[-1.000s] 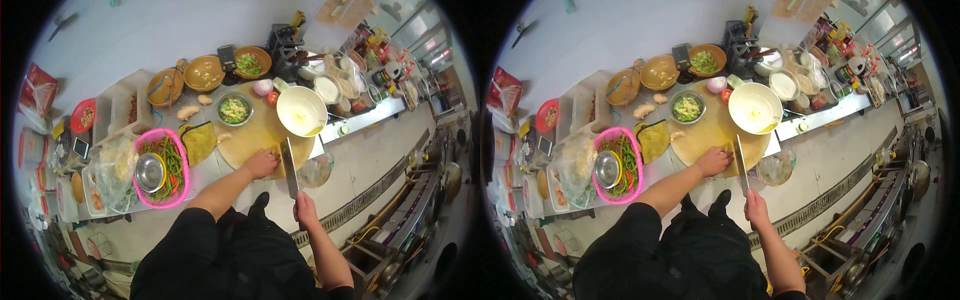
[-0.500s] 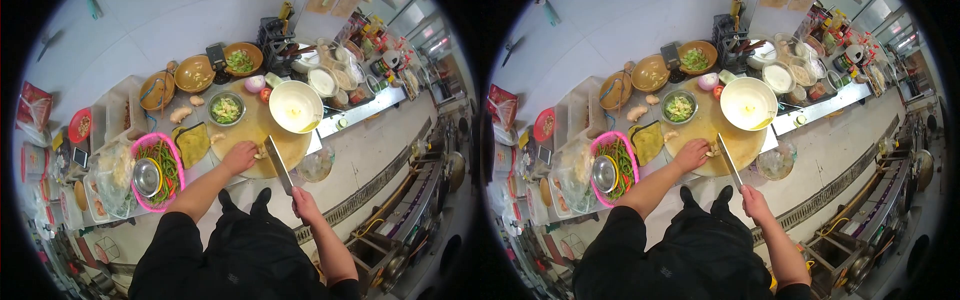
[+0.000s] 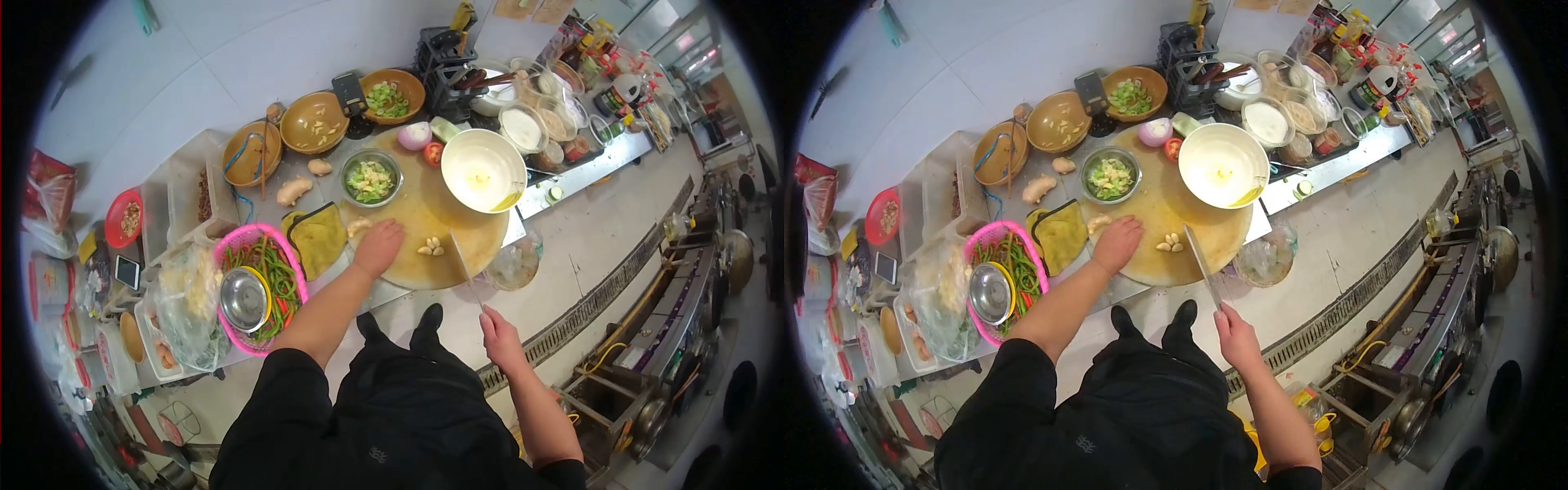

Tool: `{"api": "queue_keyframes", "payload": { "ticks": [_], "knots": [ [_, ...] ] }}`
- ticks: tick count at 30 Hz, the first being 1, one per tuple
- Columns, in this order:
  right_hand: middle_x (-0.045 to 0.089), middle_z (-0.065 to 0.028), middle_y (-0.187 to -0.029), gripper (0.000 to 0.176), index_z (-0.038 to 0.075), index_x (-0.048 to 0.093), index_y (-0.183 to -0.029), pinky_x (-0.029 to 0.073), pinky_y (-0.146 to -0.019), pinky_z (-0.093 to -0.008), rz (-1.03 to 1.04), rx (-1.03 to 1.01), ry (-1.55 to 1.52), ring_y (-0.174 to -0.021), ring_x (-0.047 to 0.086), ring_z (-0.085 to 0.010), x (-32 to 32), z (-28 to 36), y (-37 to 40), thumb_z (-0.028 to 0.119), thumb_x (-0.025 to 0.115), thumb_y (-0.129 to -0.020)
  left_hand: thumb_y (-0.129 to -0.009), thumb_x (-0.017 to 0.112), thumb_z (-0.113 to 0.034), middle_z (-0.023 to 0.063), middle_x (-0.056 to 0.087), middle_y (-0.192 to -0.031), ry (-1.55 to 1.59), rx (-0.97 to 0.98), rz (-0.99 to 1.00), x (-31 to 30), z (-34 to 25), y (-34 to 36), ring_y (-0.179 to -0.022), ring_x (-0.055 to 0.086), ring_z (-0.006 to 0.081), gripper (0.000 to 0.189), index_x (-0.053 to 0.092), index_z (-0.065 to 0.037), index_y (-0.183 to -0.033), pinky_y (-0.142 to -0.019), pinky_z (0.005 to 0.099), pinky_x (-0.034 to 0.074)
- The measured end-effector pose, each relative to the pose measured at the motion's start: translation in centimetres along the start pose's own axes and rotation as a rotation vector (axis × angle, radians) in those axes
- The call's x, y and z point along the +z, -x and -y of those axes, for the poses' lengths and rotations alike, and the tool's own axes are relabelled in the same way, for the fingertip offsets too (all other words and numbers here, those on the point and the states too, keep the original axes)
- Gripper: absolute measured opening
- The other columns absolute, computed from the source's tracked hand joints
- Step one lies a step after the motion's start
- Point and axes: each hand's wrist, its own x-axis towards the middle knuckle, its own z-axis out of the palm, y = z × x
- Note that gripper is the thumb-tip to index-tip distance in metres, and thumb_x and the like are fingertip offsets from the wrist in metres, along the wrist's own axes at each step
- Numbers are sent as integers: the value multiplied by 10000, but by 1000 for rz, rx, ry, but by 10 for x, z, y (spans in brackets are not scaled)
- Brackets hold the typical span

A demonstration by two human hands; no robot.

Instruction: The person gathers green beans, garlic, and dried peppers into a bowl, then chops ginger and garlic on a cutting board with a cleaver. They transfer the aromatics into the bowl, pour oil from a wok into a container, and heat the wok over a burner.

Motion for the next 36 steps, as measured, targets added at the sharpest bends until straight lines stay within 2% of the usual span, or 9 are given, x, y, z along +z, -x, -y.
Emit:
{"api": "queue_keyframes", "payload": {
  "ticks": [3,5,10,12,20,23,28,33,36],
  "knots": [
    [590,-108,-716,501,85,453,-1388,444,-479,-273,205,187,-86,-495,515,-117,-10,18,15,162,579,-910,-801,595,-72,99,617,-1130,-16,-15,-11,0,9,4,-1134,539,285,219,628,-44,-1016,-978,376,444],
    [576,-81,-700,738,153,280,-1492,420,-463,-249,451,531,-766,-489,503,-123,-18,41,15,20,602,-841,-808,589,-72,98,616,-1134,7,-14,-13,-2,11,6,-1139,537,283,212,626,-36,-1014,-981,369,444],
    [585,-102,-701,884,178,134,-1525,436,-474,-291,460,447,-541,-486,503,-175,-6,49,12,29,618,-800,-797,551,-79,97,599,-1164,21,-19,-4,-3,10,7,-1186,505,285,260,608,-33,-1047,-992,382,427],
    [606,-153,-733,898,170,138,-1519,488,-537,-343,277,144,-83,-543,581,-266,-2,60,14,36,620,-774,-796,550,-77,98,599,-1166,16,-13,1,-4,10,7,-1186,505,287,264,608,-32,-1049,-994,383,426],
    [653,-186,-809,909,98,66,-1498,528,-627,-416,-404,-242,17,-681,642,-398,40,75,1,61,629,-785,-820,575,-79,110,612,-1153,36,-48,-7,-1,12,5,-1156,527,296,245,618,-27,-1056,-1005,386,426],
    [637,-239,-764,865,124,48,-1509,495,-621,-491,296,198,409,-659,630,-416,88,10,13,73,546,-803,-821,575,-77,112,610,-1169,52,-99,20,-2,2,13,-1170,523,294,249,622,-29,-1061,-1010,388,422],
    [653,-241,-865,920,208,32,-1516,487,-686,-518,376,376,387,-770,629,-427,65,26,96,85,568,-778,-834,516,-57,135,598,-1195,80,-119,24,-6,7,8,-1192,508,307,279,608,-19,-1095,-1023,391,413],
    [637,-190,-772,904,198,119,-1516,496,-665,-466,307,211,299,-729,638,-359,32,28,92,66,607,-766,-851,484,-44,144,555,-1258,70,-157,93,-5,6,9,-1213,489,305,317,577,-8,-1152,-1028,380,408],
    [505,-57,-635,853,192,258,-1501,462,-470,-291,612,377,-476,-488,533,-153,6,58,60,-44,519,-723,-847,485,-44,161,544,-1264,62,-175,41,-6,4,5,-1212,485,323,319,570,0,-1151,-1033,391,400]
  ]
}}
